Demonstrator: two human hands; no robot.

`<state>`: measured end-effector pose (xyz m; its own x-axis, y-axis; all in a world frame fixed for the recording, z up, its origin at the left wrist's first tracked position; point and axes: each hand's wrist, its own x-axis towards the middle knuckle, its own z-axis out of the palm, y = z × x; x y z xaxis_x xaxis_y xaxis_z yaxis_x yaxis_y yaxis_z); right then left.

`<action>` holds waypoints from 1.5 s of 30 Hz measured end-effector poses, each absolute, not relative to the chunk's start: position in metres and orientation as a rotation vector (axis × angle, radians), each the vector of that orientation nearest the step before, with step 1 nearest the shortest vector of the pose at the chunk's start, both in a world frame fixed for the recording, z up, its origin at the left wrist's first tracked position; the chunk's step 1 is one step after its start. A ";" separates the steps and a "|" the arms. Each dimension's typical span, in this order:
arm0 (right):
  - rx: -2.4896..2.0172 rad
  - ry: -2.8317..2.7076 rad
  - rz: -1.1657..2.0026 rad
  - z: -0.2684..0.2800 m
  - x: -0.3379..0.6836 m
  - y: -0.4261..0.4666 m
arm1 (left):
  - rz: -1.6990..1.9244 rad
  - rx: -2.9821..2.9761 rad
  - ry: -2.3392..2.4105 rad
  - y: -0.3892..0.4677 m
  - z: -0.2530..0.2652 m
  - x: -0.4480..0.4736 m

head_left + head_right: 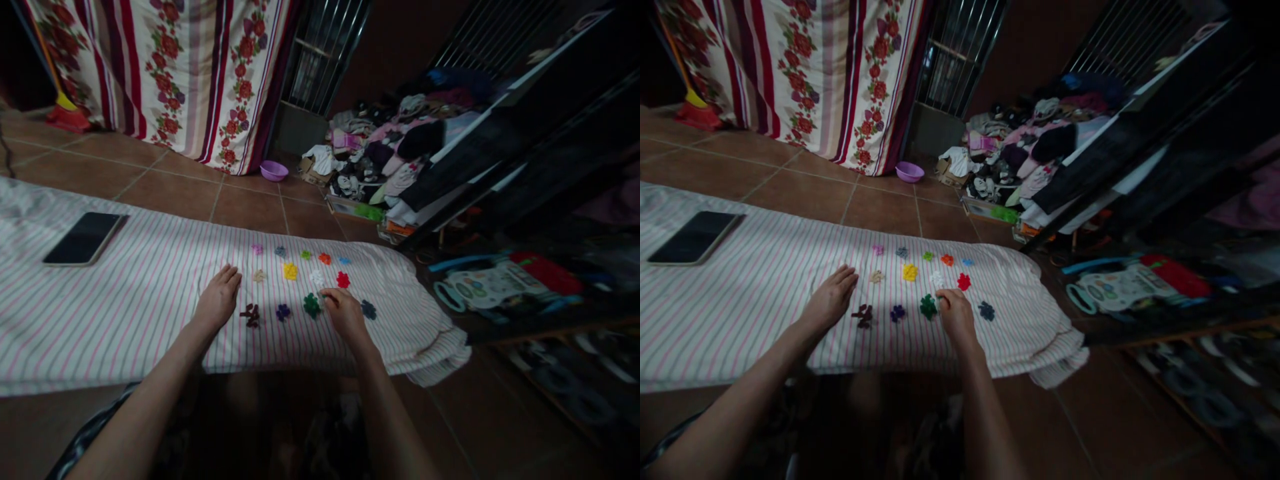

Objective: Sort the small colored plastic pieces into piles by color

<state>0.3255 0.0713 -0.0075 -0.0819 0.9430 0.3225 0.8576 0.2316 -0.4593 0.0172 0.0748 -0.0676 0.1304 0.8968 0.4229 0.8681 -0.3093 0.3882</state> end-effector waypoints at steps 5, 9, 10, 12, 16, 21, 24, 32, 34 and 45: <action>-1.671 -1.966 0.226 -0.022 0.326 0.067 | 1.033 2.302 1.786 0.072 -0.070 0.013; -1.740 -2.004 0.176 -0.024 0.321 0.068 | 1.024 2.352 1.715 0.073 -0.072 0.008; -1.768 -2.002 0.162 -0.024 0.320 0.069 | 1.017 2.361 1.696 0.073 -0.072 0.007; -1.817 -2.000 0.150 -0.025 0.319 0.068 | 1.005 2.370 1.674 0.073 -0.073 0.005; -1.857 -1.996 0.199 -0.027 0.321 0.067 | 0.987 2.391 1.661 0.073 -0.074 0.002; -1.851 -1.961 0.255 -0.027 0.322 0.067 | 0.984 2.395 1.646 0.073 -0.074 0.001; -1.850 -1.954 0.235 -0.025 0.321 0.066 | 0.984 2.373 1.658 0.072 -0.073 0.001; -1.900 -1.926 0.227 -0.019 0.319 0.067 | 1.005 2.278 1.680 0.072 -0.068 0.002; -1.890 -1.930 0.199 -0.019 0.317 0.068 | 1.027 2.234 1.676 0.072 -0.069 0.001; -1.664 -1.834 0.211 -0.016 0.287 0.084 | 1.100 2.032 1.683 0.068 -0.058 -0.006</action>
